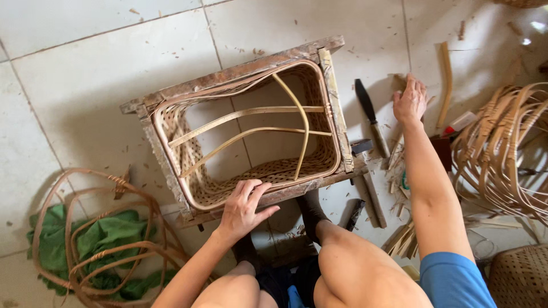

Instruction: The person weaves thin bamboo strips into a rectangular basket frame held in a wooden jig. They use a hammer to tap strips into place, scissors to trim excess, and a knife to adjust the frame, then remove the completed basket.

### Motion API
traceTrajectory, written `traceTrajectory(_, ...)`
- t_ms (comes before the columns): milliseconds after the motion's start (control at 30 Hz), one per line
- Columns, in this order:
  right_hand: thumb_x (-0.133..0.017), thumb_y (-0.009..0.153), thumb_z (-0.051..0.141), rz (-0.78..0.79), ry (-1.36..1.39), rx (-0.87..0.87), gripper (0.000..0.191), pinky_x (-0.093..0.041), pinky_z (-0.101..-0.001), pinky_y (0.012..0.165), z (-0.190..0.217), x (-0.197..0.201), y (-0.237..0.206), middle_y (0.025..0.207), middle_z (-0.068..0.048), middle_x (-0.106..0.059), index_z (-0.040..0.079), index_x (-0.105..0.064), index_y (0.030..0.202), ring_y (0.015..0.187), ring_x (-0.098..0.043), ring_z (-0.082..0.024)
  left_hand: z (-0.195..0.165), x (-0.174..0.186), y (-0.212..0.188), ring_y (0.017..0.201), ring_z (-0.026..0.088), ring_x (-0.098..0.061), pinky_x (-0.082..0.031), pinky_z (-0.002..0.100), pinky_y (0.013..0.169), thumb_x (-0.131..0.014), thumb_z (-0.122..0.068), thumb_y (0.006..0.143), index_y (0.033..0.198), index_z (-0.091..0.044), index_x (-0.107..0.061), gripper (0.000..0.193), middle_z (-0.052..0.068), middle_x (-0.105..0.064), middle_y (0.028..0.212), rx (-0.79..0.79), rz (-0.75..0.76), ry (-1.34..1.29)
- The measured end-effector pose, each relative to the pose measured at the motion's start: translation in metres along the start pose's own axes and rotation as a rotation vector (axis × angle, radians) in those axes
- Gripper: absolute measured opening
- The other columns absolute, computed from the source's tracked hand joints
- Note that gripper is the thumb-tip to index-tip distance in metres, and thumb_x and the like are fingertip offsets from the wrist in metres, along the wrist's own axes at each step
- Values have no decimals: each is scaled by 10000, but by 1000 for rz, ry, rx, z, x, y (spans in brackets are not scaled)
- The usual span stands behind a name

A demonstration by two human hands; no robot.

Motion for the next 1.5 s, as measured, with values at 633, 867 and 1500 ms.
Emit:
traceTrajectory(633,-304,1203,228,377,1255,49,280,-353,-230,421,267,136,49,735,49,-470,70,-530,1253,518,-417,-43,15,-17,-18,955,251,-584,-509,390,894,-830,-309,735,1143,-53,-679,506,65,-590,984,-39,-96,175)
traceTrajectory(867,-379,1179,243,369,957,49,239,-311,-353,478,354,75,2,651,-58,-487,53,-523,1188,534,-413,-156,21,-21,-18,883,235,-560,-520,381,819,-789,-372,787,1075,-52,-696,441,56,-530,903,-48,-127,165)
traceTrajectory(1500,-499,1018,29,376,552,150,134,-536,-528,451,331,8,-6,648,-346,-621,-73,-414,1037,587,-668,-484,122,30,173,1255,308,-617,-488,561,1110,-873,-161,823,1118,-116,-710,340,15,-669,1224,-12,-494,438)
Point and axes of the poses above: each hand's wrist, its own y-axis towards the middle knuckle, its own x-axis out of the back of the hand, z = x × y, the point moved 6 cm from there along y, towards the middle knuckle
